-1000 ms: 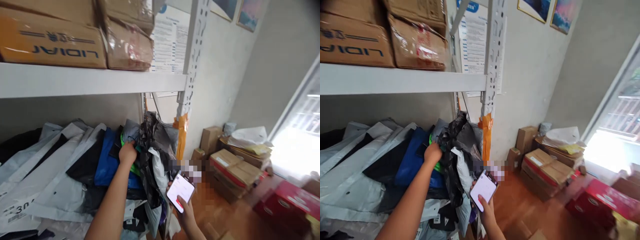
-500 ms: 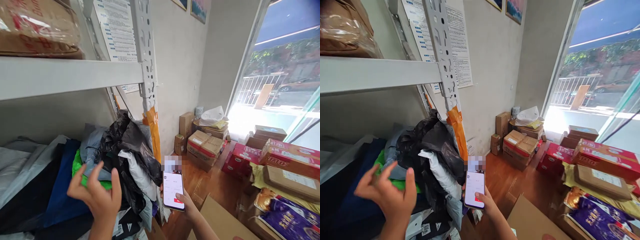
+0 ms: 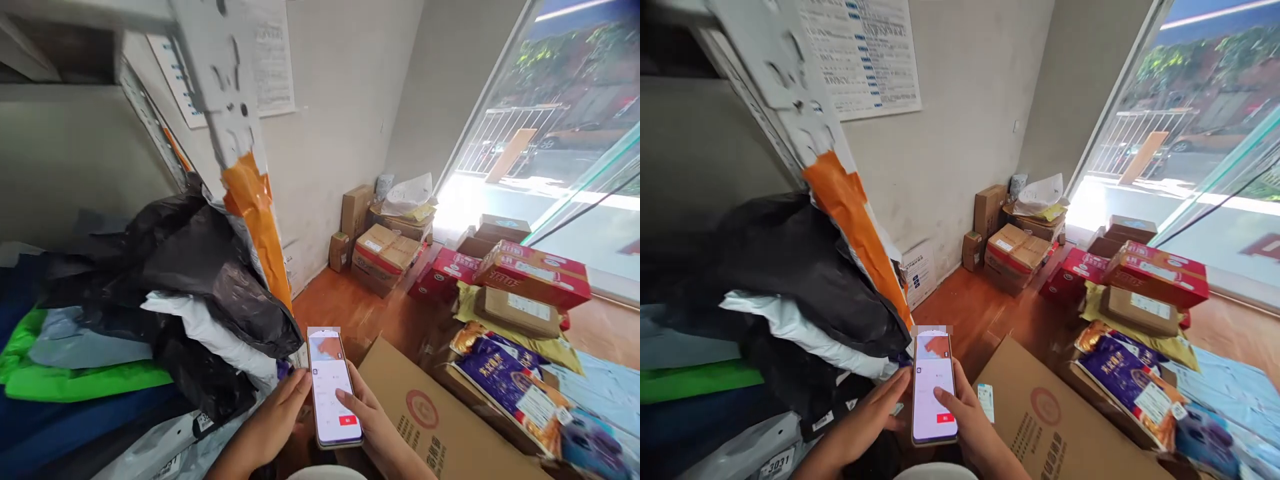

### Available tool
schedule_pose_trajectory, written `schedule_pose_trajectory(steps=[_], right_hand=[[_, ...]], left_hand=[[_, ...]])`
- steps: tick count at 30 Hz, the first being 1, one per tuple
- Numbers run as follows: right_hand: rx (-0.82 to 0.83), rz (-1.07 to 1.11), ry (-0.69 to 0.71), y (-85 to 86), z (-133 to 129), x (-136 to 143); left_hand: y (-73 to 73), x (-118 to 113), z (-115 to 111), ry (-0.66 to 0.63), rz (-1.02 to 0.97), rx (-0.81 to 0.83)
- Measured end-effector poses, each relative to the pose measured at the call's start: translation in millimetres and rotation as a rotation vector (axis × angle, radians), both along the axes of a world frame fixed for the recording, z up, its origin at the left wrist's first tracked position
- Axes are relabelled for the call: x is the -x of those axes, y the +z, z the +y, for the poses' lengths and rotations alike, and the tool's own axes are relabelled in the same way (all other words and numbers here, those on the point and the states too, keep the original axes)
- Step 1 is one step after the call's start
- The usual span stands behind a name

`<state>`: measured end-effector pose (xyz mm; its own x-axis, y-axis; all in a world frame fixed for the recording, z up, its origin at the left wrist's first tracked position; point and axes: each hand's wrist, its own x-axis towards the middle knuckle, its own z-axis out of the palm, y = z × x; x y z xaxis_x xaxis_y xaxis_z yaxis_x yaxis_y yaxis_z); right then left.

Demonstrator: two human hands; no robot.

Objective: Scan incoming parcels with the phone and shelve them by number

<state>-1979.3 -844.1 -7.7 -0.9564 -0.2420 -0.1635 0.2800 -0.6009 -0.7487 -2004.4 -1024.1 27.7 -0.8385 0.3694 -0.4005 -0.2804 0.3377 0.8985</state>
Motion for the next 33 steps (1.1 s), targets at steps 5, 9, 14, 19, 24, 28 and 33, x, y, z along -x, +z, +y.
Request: schedule_pose_trajectory(steps=[5, 9, 14, 19, 24, 28, 33], right_hand=[[-0.08, -0.048, -0.128, -24.3, 16.2, -0.7], [-0.186, -0.035, -0.194, -27.0, 29.8, 4.1], [-0.28, -0.061, -0.276, -26.6, 38.8, 10.3], [-0.342, -0.064, -0.358, -27.9, 40.5, 12.5], [-0.337, -0.071, -0.372, -28.8, 38.7, 13.4], [-0.316, -0.076, -0.363, -29.8, 37.7, 13.9], [-0.201, -0.035, -0.198, -24.9, 46.6, 7.6]], left_hand=[[-29.6, 9.3, 45.3, -0.071, -0.497, -0.459], [-41.8, 11.0, 63.0, -0.08, -0.515, -0.581], [-49.9, 12.7, 68.8, -0.148, -0.53, -0.657], [-48.5, 12.3, 72.5, -0.165, -0.52, -0.683], [-38.5, 9.6, 76.3, -0.106, -0.487, -0.633], [-35.4, 7.3, 79.0, -0.092, -0.486, -0.656], [-38.8, 5.1, 75.7, -0.028, -0.464, -0.7]])
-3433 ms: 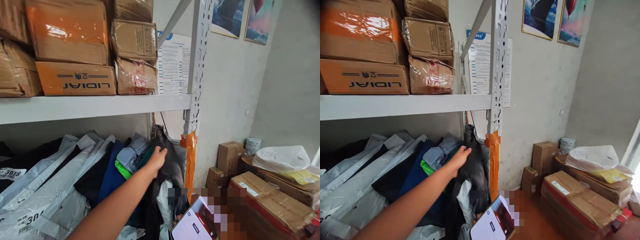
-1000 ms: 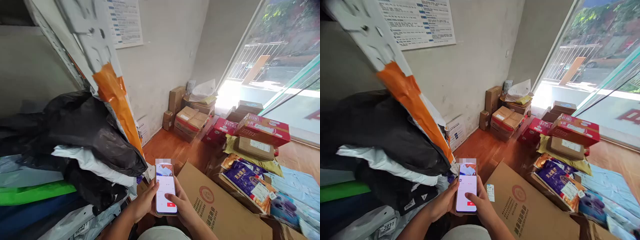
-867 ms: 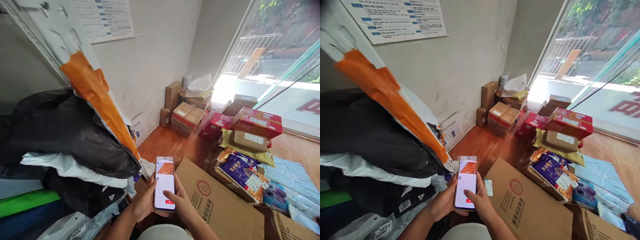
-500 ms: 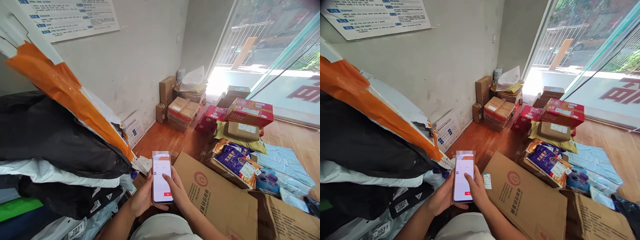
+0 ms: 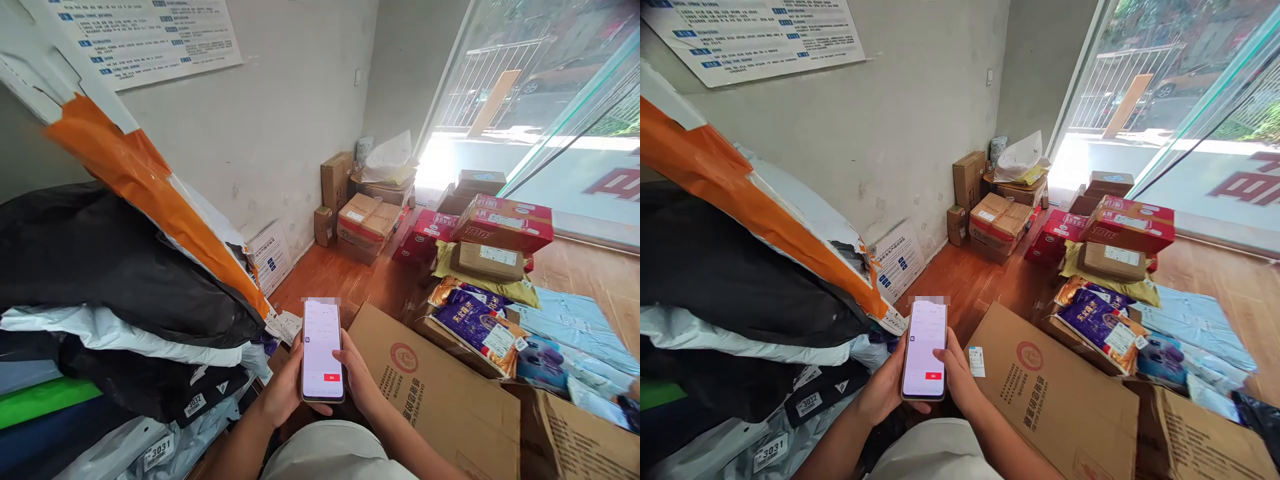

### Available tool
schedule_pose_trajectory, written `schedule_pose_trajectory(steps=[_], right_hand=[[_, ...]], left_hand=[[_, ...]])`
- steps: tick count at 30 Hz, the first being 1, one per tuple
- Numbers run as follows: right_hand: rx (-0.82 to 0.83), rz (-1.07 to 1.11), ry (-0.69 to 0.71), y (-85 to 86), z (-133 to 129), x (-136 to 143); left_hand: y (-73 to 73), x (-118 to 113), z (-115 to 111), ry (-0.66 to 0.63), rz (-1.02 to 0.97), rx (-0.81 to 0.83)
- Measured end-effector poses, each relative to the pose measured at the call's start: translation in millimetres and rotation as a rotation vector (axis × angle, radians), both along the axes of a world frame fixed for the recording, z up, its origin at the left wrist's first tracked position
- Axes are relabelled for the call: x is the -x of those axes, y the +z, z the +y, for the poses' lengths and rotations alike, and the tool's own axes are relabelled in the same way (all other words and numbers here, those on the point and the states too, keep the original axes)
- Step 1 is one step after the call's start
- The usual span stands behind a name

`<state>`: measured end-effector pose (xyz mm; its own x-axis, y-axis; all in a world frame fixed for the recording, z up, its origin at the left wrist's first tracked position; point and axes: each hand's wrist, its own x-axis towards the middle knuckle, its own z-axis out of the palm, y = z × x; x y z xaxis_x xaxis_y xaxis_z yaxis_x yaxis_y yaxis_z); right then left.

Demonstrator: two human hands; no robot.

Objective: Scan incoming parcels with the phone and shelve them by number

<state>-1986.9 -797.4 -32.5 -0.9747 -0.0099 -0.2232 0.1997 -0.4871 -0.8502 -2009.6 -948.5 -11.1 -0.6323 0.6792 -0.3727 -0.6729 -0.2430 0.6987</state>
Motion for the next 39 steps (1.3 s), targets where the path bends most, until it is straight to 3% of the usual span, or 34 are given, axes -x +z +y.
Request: schedule_pose_trajectory(steps=[5, 19, 25, 39], right_hand=[[0.054, 0.076, 0.125, 4.7, 8.3, -3.2], [0.028, 0.127, 0.079, 7.9, -4.9, -1.6], [0.111, 0.094, 0.148, 6.2, 0.4, -3.2], [0.104, 0.101, 0.145, 12.1, 3.8, -0.4]], left_hand=[[-3.5, -2.3, -4.7, 0.058, -0.004, 0.003], [9.0, -6.6, -8.1, 0.053, 0.054, -0.048], [6.4, -4.8, -10.6, 0.055, 0.048, -0.047], [9.3, -1.8, -10.5, 0.051, 0.084, -0.044]])
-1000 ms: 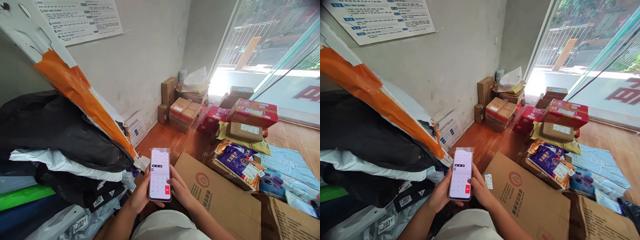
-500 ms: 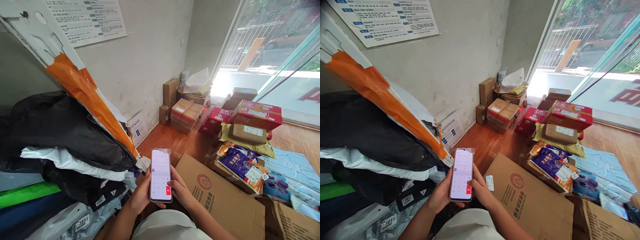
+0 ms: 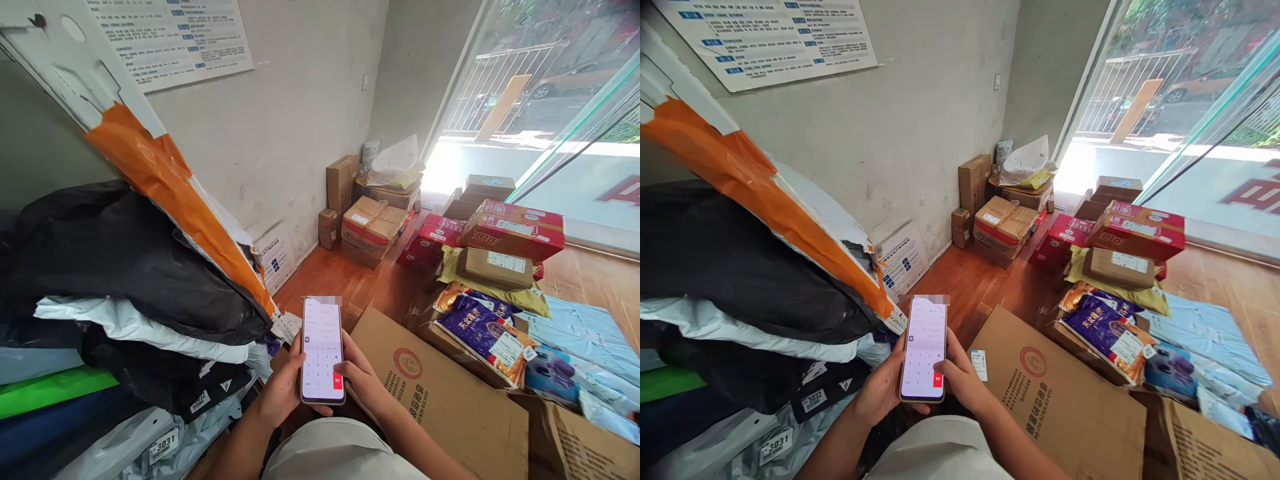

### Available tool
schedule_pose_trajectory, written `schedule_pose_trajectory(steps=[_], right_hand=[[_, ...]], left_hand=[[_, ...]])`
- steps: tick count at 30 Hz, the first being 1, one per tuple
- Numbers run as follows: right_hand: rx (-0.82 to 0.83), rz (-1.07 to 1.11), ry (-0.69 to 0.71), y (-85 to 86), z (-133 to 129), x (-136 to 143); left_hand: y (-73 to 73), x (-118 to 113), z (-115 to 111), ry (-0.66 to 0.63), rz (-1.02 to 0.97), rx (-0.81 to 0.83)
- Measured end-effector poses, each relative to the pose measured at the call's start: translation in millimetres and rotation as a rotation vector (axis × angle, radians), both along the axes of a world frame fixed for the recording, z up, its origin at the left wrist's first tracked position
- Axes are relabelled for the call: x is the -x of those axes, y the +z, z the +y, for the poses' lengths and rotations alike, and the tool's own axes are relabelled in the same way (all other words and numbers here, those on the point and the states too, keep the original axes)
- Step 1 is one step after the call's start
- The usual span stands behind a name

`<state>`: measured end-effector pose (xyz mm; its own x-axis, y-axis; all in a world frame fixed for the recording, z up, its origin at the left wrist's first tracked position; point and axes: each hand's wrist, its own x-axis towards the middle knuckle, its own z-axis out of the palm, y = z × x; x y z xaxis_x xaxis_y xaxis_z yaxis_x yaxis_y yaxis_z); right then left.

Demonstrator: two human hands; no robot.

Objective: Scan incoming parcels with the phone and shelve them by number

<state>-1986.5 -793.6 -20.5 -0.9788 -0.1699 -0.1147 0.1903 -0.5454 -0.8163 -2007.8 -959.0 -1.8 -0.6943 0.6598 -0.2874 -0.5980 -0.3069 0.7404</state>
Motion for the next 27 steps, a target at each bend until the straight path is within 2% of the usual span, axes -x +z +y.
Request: schedule_pose_trajectory(steps=[5, 9, 13, 17, 23, 27], right_hand=[[-0.008, -0.019, -0.021, 2.0, 3.4, 1.4], [-0.033, -0.045, -0.037, 6.5, 3.6, 1.5], [-0.085, -0.094, -0.116, 14.1, -0.8, 6.8], [-0.163, -0.093, -0.231, 18.7, -5.0, 19.1], [-0.306, -0.082, -0.313, 17.4, -7.0, 32.2], [-0.341, -0.096, -0.347, 14.1, -11.2, 32.7]], left_hand=[[-5.8, 1.7, -4.7, -0.044, -0.052, -0.065], [-4.2, 1.6, -4.0, -0.079, -0.034, -0.028], [-1.0, 2.1, -0.1, -0.084, 0.0, 0.061], [-3.3, 1.8, 2.6, -0.109, -0.006, 0.021], [-8.3, -0.4, 2.4, -0.115, 0.019, 0.037], [-10.0, 0.0, 2.4, -0.11, 0.017, 0.031]])
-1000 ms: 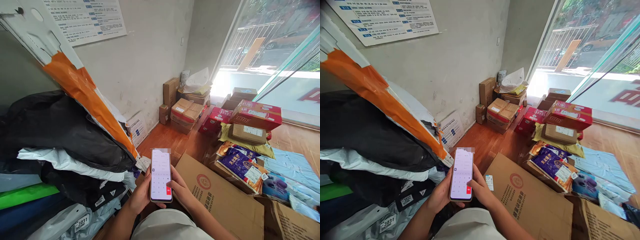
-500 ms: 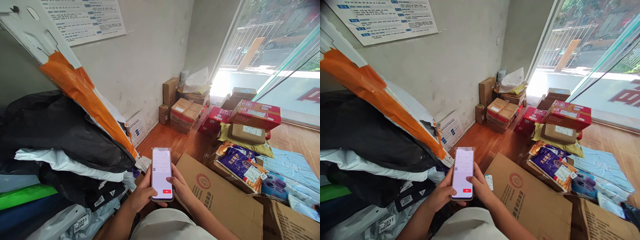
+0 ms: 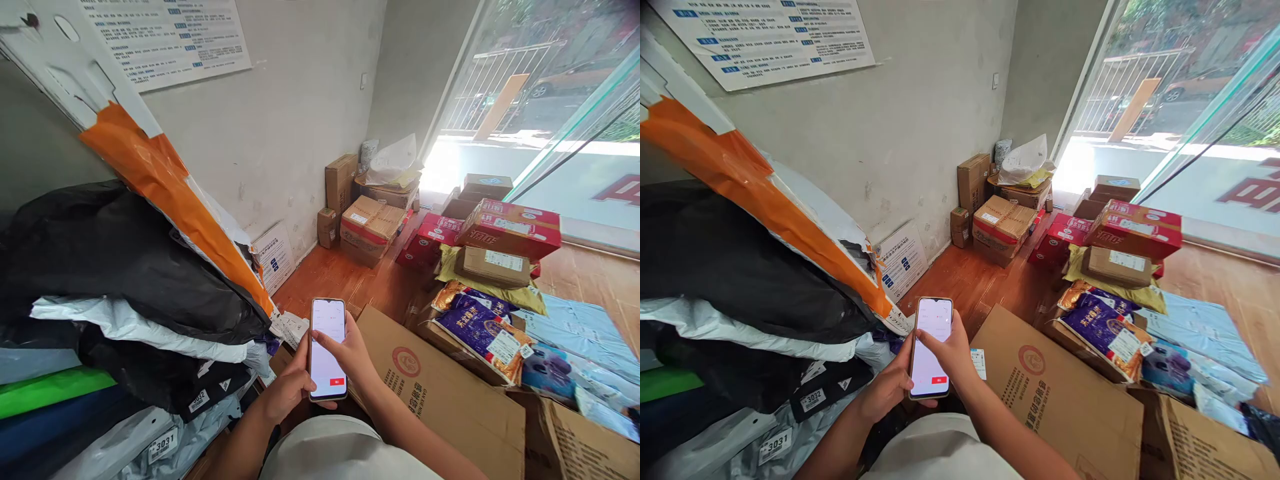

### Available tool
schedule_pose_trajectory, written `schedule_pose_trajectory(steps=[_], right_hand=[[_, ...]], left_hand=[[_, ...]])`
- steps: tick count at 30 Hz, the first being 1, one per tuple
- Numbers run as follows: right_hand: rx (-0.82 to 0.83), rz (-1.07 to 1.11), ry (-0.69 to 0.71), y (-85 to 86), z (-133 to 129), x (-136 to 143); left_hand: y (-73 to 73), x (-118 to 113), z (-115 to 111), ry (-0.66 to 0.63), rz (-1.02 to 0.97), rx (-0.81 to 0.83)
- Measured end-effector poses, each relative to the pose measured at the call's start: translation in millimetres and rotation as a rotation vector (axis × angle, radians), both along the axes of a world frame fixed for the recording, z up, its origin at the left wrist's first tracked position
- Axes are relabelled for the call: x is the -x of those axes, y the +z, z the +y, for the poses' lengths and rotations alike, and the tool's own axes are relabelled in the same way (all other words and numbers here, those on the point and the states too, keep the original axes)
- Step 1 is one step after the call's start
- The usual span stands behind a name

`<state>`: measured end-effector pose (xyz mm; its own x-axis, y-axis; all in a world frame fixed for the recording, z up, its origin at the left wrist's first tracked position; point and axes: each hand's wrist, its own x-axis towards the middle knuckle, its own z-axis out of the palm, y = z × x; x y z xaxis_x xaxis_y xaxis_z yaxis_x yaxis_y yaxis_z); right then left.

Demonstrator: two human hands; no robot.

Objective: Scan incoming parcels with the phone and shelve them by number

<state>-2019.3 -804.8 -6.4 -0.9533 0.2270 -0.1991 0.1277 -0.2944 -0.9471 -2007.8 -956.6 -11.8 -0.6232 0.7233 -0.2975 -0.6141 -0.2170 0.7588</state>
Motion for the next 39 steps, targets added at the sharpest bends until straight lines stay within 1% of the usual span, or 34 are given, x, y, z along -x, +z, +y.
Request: schedule_pose_trajectory(steps=[4, 9, 12, 14, 16, 22, 26, 28, 32, 33, 36, 38, 39], right_hand=[[0.053, -0.008, 0.01, 2.0, -2.3, -4.6], [0.193, -0.009, 0.106, 10.7, 2.4, -12.3], [0.226, -0.008, 0.143, 10.2, 5.9, -17.2], [0.239, -0.02, 0.177, 7.1, 7.4, -20.7], [0.246, -0.022, 0.213, 3.5, 8.4, -23.6], [0.237, 0.03, 0.277, -5.8, 10.9, -24.7], [0.31, 0.046, 0.397, -15.2, 13.8, -24.9], [0.365, 0.033, 0.433, -19.7, 14.1, -24.0], [0.446, -0.016, 0.418, -22.7, 8.6, -20.8], [0.456, -0.025, 0.405, -22.2, 6.4, -20.6], [0.48, -0.061, 0.378, -20.3, 1.3, -21.6], [0.499, -0.094, 0.374, -20.0, 1.3, -22.7], [0.508, -0.111, 0.377, -20.5, 2.8, -23.2]], left_hand=[[1.8, -1.3, -0.7, 0.005, 0.004, 0.065], [3.4, -2.2, -0.1, 0.028, -0.012, 0.129], [1.2, -0.4, -1.2, 0.032, -0.05, 0.054], [-0.8, 1.0, -3.2, 0.031, -0.068, -0.033], [-2.4, 1.9, -5.4, 0.043, -0.068, -0.083], [-3.0, 1.8, -7.6, 0.054, -0.049, -0.122], [-2.4, 1.5, -3.0, 0.096, -0.023, -0.164], [-2.6, 2.4, -0.5, 0.12, -0.01, -0.179], [-3.6, 4.1, 0.9, 0.21, 0.028, -0.214], [-3.9, 3.7, 0.4, 0.213, 0.018, -0.219], [-5.4, 0.1, -3.3, 0.156, -0.018, -0.198], [-8.2, -4.7, -9.2, 0.093, 0.004, -0.115], [-11.0, -8.3, -14.0, 0.079, 0.028, -0.041]])
